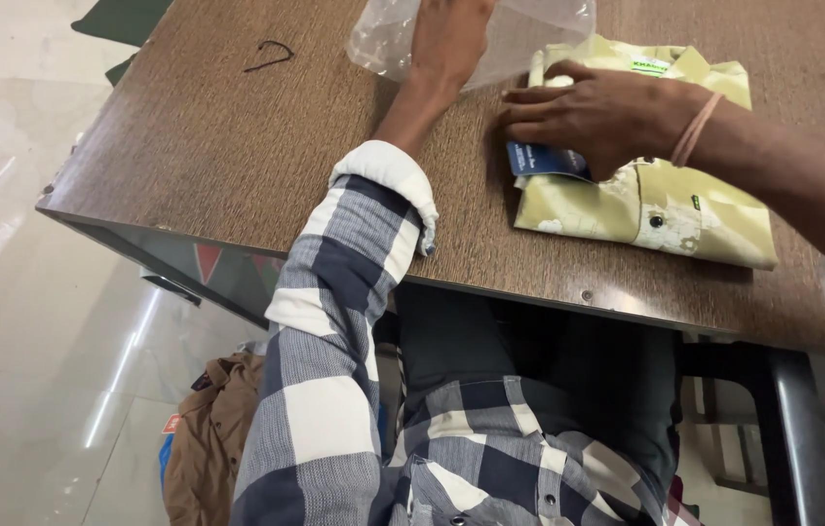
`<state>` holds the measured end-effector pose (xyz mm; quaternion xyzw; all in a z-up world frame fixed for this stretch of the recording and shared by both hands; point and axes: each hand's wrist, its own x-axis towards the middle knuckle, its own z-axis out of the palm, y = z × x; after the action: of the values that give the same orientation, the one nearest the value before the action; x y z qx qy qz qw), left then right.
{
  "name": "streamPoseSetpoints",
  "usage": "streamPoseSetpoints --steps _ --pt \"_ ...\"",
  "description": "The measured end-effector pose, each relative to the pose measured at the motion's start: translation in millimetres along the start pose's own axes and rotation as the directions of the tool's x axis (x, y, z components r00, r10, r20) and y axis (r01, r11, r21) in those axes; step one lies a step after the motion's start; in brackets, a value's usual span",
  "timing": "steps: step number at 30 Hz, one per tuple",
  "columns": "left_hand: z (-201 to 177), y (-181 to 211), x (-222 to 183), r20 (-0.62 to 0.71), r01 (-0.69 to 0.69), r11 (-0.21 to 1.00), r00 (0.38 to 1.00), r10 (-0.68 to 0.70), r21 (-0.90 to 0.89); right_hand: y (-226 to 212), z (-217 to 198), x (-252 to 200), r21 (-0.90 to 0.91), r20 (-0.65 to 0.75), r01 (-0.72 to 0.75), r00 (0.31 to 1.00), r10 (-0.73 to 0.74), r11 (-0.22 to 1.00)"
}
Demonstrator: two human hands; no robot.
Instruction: The person picks up a folded shirt from a table, places it inside a clear plastic bag, seals the bag, and then smooths it down.
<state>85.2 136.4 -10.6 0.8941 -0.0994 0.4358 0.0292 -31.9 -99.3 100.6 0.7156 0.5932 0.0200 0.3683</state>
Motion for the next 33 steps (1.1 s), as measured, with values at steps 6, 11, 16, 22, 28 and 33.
streamPoseSetpoints --steps 6,11,16,22,28,33 --pt "-23 32 5 0.095 -0.006 0.979 0.995 0.026 -0.204 4 6 -21 -0.067 0.04 -0.064 0.997 0.067 0.996" --pt "-20 61 2 0.109 -0.177 0.955 0.972 0.207 -0.237 3 11 -39 0.202 0.293 -0.11 0.955 0.047 0.973" --pt "-29 91 1 0.171 -0.217 0.909 0.941 0.291 -0.354 20 42 -67 0.556 0.387 -0.209 0.922 -0.028 0.805" --pt "-32 101 1 0.171 -0.056 0.856 0.971 0.166 -0.514 68 150 -94 0.833 -0.34 0.332 0.938 -0.063 0.442" --pt "-52 94 8 0.104 0.006 0.865 0.993 0.054 -0.502 50 141 -104 0.792 0.607 -0.48 0.684 0.405 -0.376" --pt "-62 98 6 0.055 -0.043 0.896 0.996 0.074 -0.442 67 228 -105 0.833 0.376 -0.052 0.783 0.496 -0.55"
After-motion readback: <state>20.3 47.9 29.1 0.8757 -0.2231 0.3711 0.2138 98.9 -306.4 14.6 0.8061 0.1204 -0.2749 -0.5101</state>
